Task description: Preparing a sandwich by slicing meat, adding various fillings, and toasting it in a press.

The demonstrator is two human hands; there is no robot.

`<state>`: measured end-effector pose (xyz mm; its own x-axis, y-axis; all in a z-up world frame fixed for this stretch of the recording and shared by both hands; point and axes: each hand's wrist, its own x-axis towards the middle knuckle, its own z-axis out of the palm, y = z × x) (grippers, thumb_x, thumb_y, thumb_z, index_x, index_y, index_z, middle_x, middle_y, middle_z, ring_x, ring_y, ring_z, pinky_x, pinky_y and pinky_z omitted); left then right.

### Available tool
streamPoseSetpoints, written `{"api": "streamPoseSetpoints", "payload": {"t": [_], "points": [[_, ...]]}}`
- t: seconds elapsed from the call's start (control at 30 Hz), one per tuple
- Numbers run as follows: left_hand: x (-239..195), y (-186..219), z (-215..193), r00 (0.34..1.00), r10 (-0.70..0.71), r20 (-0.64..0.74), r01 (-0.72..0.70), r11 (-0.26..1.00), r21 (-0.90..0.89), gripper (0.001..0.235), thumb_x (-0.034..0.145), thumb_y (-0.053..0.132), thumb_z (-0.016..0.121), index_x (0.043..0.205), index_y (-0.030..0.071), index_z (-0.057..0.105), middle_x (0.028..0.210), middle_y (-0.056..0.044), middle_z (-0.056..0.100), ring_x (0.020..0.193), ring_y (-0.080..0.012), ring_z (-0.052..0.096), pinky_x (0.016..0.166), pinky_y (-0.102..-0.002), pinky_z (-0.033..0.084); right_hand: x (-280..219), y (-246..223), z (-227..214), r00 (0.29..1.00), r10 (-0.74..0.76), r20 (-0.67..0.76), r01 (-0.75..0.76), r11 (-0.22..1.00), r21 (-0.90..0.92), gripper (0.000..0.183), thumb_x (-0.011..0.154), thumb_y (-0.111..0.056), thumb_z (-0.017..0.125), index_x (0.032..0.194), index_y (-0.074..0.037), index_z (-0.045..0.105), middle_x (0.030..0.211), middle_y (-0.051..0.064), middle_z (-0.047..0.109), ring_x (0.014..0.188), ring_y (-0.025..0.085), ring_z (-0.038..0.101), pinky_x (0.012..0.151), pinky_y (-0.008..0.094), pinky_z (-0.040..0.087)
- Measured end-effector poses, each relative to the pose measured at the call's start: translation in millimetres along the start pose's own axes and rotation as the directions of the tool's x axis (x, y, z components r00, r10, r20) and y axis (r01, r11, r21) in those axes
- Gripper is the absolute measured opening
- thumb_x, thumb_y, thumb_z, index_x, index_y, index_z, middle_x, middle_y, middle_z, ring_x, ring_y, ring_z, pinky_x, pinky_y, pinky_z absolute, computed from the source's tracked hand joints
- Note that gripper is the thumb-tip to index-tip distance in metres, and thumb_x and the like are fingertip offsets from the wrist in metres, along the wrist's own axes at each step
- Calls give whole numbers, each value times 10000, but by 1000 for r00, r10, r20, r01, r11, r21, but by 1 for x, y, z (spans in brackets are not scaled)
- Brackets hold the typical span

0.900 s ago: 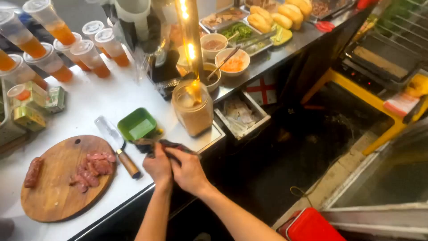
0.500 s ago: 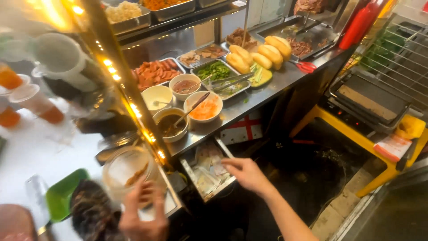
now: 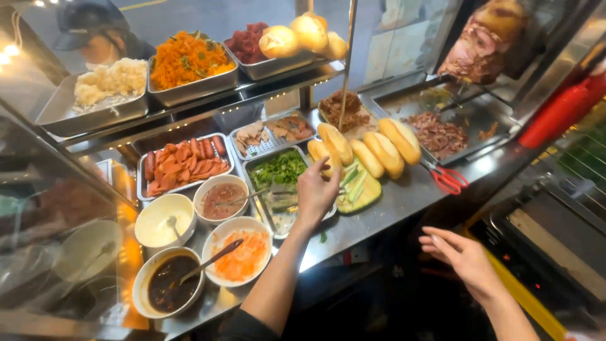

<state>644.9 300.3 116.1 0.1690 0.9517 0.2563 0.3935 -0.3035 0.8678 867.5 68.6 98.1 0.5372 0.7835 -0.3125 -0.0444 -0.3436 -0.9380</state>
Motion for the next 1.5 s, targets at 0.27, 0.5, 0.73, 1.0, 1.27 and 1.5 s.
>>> {"api": "streamPoseSetpoints", "payload": {"t": [0.27,0.5,0.73,1.0,1.27,1.5], "points": [[97,24,156,989,-146,10,143,977,160,485,849,456,560,1102,108,783,1033,-150,790,982,-350,733,826,-475,546,206,27,-75,983,-26,181,16,998,55,355,992,-93,607,1305,51,694,1074,263,758,915,285,707,903,353,553],[83,88,274,990,-140,-10,135,930,342,970,771,559,747,1546,72,424,1308,-281,532,1097,-523,610,799,-670,562,327,19,-81,968,-87,233,72,995,73,330,1063,-115,574,1373,-31,648,1187,230,711,979,256,705,858,357,593],[74,5,315,956,67,-286,38,937,346,547,867,390,721,1314,91,617,1167,-210,608,1018,-456,692,779,-535,608,332,-22,-41,912,-126,390,79,988,134,397,1043,-130,595,1436,-72,599,1283,175,671,1051,212,647,886,321,573],[1,75,238,954,23,-299,11,994,111,653,934,79,550,1560,197,405,1205,-279,677,1096,-493,661,898,-580,575,308,-56,-14,686,-364,630,386,916,108,897,875,-5,675,1651,-208,275,1291,345,603,1199,399,631,966,469,557],[-40,50,184,962,-131,-240,199,937,287,553,875,196,542,1426,242,558,1584,-138,423,1096,-492,662,954,-551,580,255,-51,28,532,-372,761,613,789,-43,569,912,-77,516,1446,-255,601,1397,128,641,1392,275,518,1157,448,399],[-78,59,97,973,-184,-143,194,979,63,863,782,41,548,1599,1,272,1556,-371,311,1338,-602,436,1086,-644,438,197,-42,88,384,-307,871,758,644,-107,1028,694,-109,681,1635,-96,269,1589,289,325,1500,431,298,1253,523,216]]}}
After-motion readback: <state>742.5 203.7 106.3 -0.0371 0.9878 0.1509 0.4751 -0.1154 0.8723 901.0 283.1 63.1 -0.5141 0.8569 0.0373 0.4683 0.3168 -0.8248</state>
